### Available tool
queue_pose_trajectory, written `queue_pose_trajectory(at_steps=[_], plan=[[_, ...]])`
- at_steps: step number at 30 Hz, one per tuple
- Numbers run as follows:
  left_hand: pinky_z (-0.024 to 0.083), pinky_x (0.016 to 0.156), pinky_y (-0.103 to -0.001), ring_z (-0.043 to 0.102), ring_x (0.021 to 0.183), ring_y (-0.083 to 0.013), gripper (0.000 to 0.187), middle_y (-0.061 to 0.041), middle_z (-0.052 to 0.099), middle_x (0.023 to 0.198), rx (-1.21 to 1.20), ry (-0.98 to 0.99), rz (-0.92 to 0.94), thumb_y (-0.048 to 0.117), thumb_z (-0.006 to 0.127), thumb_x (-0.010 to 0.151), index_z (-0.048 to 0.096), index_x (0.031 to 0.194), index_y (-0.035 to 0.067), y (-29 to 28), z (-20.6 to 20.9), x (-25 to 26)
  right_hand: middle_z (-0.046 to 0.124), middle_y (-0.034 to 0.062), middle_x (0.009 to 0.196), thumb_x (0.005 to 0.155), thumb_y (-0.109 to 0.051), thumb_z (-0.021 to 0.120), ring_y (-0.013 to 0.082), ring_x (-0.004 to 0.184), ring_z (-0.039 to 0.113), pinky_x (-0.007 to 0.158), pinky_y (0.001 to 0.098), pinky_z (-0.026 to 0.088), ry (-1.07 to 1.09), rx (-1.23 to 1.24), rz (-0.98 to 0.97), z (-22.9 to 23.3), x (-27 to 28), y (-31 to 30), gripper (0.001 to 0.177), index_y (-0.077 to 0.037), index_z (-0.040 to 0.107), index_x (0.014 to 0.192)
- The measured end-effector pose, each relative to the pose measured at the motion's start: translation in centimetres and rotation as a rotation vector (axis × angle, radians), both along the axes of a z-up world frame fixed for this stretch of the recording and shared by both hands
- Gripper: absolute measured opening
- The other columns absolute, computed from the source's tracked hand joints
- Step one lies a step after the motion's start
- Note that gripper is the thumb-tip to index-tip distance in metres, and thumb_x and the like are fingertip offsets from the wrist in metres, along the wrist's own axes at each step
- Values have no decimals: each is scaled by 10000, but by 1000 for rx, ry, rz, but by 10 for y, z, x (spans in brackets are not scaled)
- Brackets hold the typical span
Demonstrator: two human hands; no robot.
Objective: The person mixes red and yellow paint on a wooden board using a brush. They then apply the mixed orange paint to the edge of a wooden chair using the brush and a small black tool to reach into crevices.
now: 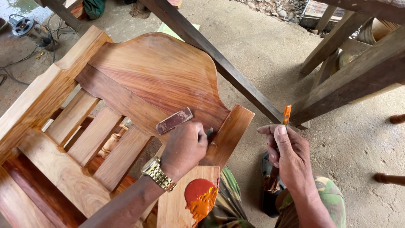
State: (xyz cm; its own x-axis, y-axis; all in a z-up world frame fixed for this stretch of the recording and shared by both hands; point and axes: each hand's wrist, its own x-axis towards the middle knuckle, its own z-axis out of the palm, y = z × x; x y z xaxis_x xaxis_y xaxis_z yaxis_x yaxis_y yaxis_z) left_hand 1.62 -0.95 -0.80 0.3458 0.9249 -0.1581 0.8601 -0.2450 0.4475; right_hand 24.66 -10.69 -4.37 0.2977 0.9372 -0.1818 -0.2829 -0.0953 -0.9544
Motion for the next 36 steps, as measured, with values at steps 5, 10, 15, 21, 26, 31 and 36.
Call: queue_pose_trajectory(at_steps=[5,10,15,21,26,31,36], plan=[[569,695,-411,736,717,-295,101,-185,728,743,-164,-24,-63,104,706,828,767,783,37,-5,6,1,477,-10,780,1081,-318,463,34,577,398,451,193,305,21,13,11,-2,0,0,461,91,667,1137],[561,708,-420,734,740,-329,139,-209,726,789,-188,-92,-95,133,715,838,787,892,28,1,-2,-7,470,-5,773,1088,-318,461,34,580,399,452,194,310,25,30,18,-5,2,-1,463,93,667,1141],[563,710,-417,740,740,-331,155,-229,723,814,-232,-52,-117,125,690,868,798,940,39,5,-2,-7,488,-4,780,1085,-316,453,36,578,404,447,196,305,6,39,13,-2,3,-1,463,91,667,1137],[575,697,-384,758,735,-283,167,-187,755,816,-185,-203,-104,91,713,801,774,935,11,7,-5,-5,486,-3,761,1098,-326,443,36,562,401,449,195,318,-20,64,10,-3,4,-2,474,86,673,1141],[536,642,-379,691,625,-274,154,-203,725,763,-316,-19,-214,48,676,869,795,951,-7,10,18,-6,498,13,819,1099,-289,420,48,593,420,467,207,344,-30,46,3,-1,3,-2,449,84,661,1171],[579,676,-293,721,731,-134,241,-83,781,841,-452,-248,-100,82,756,783,762,1001,-21,16,-8,-21,513,33,838,1071,-221,379,68,599,445,464,223,364,19,49,6,-6,5,-3,432,91,653,1187],[582,711,-280,716,775,-132,392,-88,771,876,-449,-241,-99,79,799,726,731,1095,-33,16,-20,-24,523,47,846,1053,-167,389,84,609,460,470,235,365,56,36,-2,-7,4,-3,400,114,636,1197]])
